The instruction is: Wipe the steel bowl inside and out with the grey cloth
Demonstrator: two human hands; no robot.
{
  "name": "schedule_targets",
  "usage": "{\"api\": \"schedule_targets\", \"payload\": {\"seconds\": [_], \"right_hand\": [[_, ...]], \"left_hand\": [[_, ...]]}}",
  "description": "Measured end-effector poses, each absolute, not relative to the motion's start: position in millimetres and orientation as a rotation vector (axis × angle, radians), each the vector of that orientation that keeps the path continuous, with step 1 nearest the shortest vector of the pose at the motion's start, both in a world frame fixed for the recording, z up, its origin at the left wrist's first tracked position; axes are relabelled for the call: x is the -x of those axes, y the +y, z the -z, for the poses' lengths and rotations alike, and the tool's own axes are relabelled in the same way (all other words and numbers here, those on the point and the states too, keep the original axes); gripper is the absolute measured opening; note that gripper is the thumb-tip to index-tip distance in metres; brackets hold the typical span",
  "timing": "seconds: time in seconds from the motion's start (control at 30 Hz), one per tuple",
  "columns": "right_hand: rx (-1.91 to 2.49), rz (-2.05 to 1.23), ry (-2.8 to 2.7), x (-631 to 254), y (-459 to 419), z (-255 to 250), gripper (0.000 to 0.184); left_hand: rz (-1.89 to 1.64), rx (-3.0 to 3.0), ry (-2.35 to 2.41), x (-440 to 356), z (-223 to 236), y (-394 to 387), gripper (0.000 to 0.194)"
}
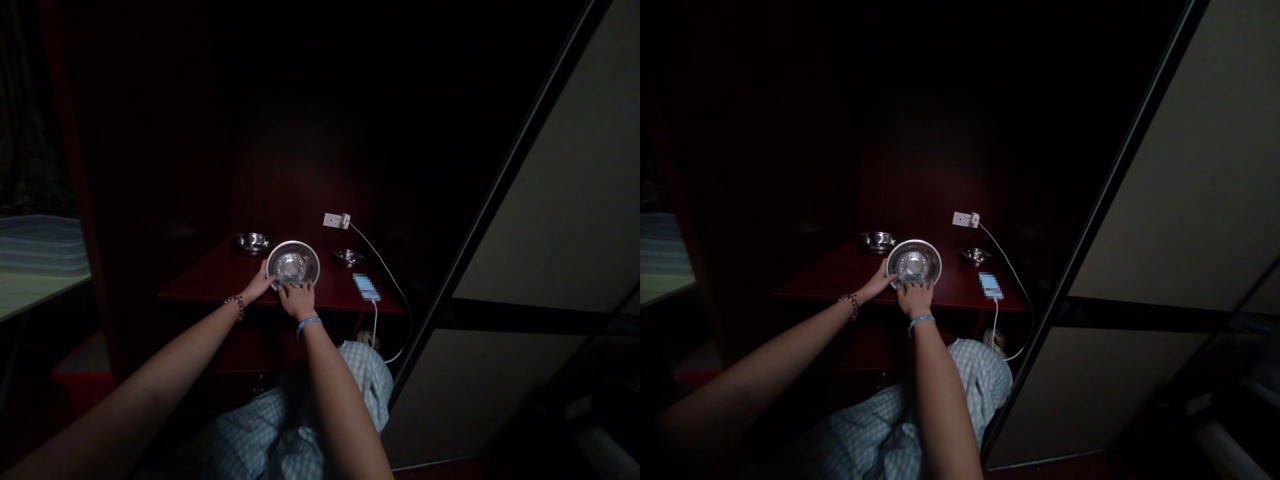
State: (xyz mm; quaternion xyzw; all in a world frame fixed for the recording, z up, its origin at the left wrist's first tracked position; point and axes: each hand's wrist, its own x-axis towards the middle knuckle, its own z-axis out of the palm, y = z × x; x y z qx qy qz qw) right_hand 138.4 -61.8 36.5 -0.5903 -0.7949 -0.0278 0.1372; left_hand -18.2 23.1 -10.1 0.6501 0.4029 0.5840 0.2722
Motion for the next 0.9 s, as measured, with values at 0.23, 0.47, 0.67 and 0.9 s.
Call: {"api": "schedule_targets", "payload": {"seconds": [0.23,0.47,0.67,0.9], "right_hand": [[1.785,0.199,-2.220,-142.5,-54.2,-34.3,0.054],[1.804,0.413,-2.191,-150.2,-46.3,-25.5,0.054],[1.764,0.492,-2.225,-149.9,-42.5,-19.3,0.056],[1.657,0.232,-2.302,-140.0,-47.4,-21.2,0.056]], "left_hand": [[-1.620,-1.672,1.000,20.2,12.0,26.6,0.061],[-1.646,-1.591,0.976,20.1,13.7,27.9,0.063],[-1.616,-1.608,1.003,20.6,11.0,25.1,0.064],[-1.617,-1.646,1.050,18.4,11.4,26.1,0.061]]}}
